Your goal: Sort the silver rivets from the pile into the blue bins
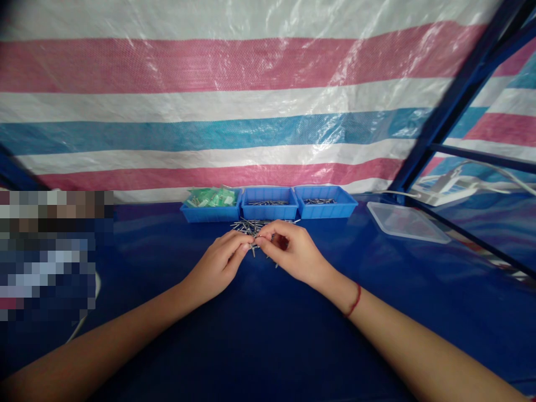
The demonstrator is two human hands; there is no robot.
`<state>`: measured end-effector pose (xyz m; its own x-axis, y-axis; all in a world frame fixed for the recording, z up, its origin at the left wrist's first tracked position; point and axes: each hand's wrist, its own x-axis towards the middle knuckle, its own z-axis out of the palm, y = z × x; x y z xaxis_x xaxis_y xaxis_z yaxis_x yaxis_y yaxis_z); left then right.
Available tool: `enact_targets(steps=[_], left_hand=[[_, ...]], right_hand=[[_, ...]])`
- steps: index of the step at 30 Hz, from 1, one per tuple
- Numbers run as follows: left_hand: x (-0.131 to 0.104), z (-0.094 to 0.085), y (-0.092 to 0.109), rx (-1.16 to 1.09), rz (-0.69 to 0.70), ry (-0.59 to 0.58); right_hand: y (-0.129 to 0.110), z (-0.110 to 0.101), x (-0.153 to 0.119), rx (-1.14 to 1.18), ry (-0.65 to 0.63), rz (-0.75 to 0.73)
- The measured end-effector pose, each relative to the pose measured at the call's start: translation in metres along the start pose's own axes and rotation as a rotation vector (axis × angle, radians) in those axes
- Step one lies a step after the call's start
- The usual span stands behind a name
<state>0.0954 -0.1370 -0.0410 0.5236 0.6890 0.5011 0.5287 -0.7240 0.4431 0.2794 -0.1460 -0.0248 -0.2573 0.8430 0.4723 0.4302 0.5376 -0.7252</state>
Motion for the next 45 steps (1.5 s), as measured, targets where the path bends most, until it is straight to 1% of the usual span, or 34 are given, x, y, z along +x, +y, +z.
enact_targets(steps=[3, 6, 12, 15, 19, 25, 27, 30, 33, 35, 36, 37, 39, 42, 43, 45], left_hand=[[0.0, -0.002, 0.003, -0.016, 0.011, -0.023], [0.001, -0.003, 0.004, -0.033, 0.003, -0.02], [0.003, -0.001, 0.002, -0.076, -0.005, 0.052], [0.003, -0.001, 0.002, -0.112, -0.002, 0.09], [0.002, -0.002, 0.002, -0.138, -0.036, 0.149], [0.002, -0.002, 0.002, -0.136, -0.045, 0.188], [0.002, -0.003, 0.003, -0.137, -0.042, 0.196], [0.002, -0.002, 0.002, -0.142, -0.035, 0.196], [0.001, 0.0, 0.0, -0.159, -0.041, 0.186], [0.0, 0.001, -0.001, -0.169, -0.051, 0.177], [0.0, 0.001, -0.001, -0.168, -0.051, 0.168], [0.0, 0.001, -0.001, -0.16, -0.043, 0.152], [0.0, 0.001, 0.0, -0.127, -0.004, 0.101], [0.0, -0.001, 0.003, -0.05, 0.091, -0.001], [0.0, -0.002, 0.004, -0.021, 0.126, -0.035], [-0.001, -0.003, 0.006, 0.034, 0.197, -0.101]], right_hand=[[0.0, 0.0, 0.0, 0.009, -0.005, -0.002], [-0.001, 0.001, 0.0, 0.022, -0.007, -0.018], [-0.002, 0.001, 0.0, 0.008, -0.007, -0.064], [-0.002, 0.0, 0.0, -0.006, -0.01, -0.068], [-0.001, 0.0, 0.0, -0.019, -0.009, -0.061], [0.003, 0.0, 0.0, -0.058, -0.021, -0.065], [0.003, -0.001, 0.0, -0.074, -0.04, -0.075], [0.001, 0.0, 0.0, -0.091, -0.111, -0.086], [0.0, 0.0, 0.0, -0.059, -0.155, -0.051], [0.003, -0.001, 0.002, 0.019, -0.104, 0.018], [0.006, -0.002, 0.004, 0.066, -0.053, 0.069], [0.009, -0.004, 0.006, 0.114, 0.019, 0.126], [0.017, -0.01, 0.012, 0.209, 0.202, 0.249], [0.029, -0.023, 0.02, 0.393, 0.487, 0.454], [0.033, -0.027, 0.022, 0.445, 0.552, 0.509], [0.038, -0.035, 0.024, 0.5, 0.625, 0.586]])
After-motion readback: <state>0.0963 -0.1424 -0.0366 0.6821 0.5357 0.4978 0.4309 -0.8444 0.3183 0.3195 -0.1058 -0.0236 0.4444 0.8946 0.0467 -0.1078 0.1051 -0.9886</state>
